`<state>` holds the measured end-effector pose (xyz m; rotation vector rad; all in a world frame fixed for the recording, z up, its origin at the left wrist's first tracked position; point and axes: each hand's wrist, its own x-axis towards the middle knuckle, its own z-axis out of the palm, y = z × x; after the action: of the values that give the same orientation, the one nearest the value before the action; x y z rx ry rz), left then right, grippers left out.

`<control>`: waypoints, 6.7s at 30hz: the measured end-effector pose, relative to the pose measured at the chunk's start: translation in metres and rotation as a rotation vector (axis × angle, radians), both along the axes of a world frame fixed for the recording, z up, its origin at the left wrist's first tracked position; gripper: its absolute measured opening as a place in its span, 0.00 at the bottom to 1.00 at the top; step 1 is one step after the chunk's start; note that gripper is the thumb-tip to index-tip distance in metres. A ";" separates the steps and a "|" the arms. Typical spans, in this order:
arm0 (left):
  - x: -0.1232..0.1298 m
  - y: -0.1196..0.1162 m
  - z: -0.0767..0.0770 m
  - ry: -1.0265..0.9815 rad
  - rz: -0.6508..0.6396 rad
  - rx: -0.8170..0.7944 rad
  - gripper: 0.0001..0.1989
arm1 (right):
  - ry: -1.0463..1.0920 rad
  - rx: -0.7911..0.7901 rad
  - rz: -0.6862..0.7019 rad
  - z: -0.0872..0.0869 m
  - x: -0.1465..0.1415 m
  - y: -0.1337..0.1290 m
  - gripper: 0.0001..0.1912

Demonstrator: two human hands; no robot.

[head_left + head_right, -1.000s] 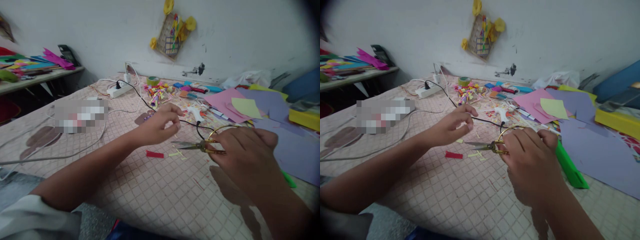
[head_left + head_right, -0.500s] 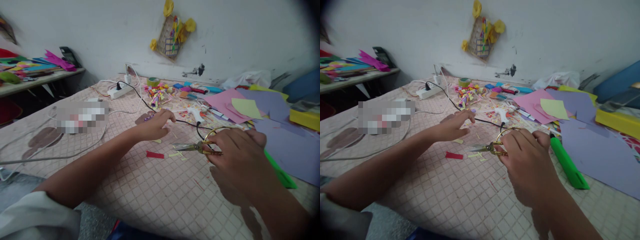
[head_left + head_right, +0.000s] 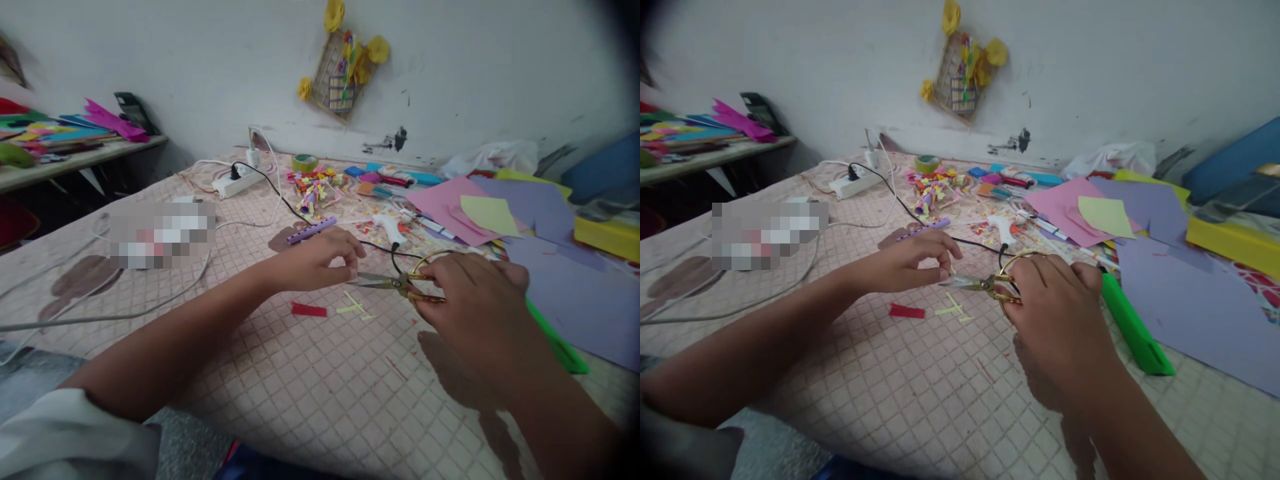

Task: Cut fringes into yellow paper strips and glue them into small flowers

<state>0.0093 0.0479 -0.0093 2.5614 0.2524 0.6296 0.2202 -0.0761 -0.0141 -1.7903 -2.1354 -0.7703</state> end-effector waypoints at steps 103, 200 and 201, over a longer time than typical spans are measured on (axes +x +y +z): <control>-0.018 0.008 0.011 0.833 0.227 0.026 0.05 | 0.197 -0.235 -0.081 0.000 -0.010 0.004 0.04; 0.017 -0.045 -0.003 -0.221 0.094 -0.728 0.09 | 2.107 -0.506 0.472 -0.016 -0.038 0.000 0.09; 0.017 -0.046 -0.003 -0.218 0.110 -0.751 0.09 | 2.086 -0.493 0.493 -0.017 -0.037 -0.001 0.08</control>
<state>0.0262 0.0024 -0.0121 1.7572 0.4566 0.6854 0.1830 -0.0767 -0.0313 -0.8805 -0.9306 1.3192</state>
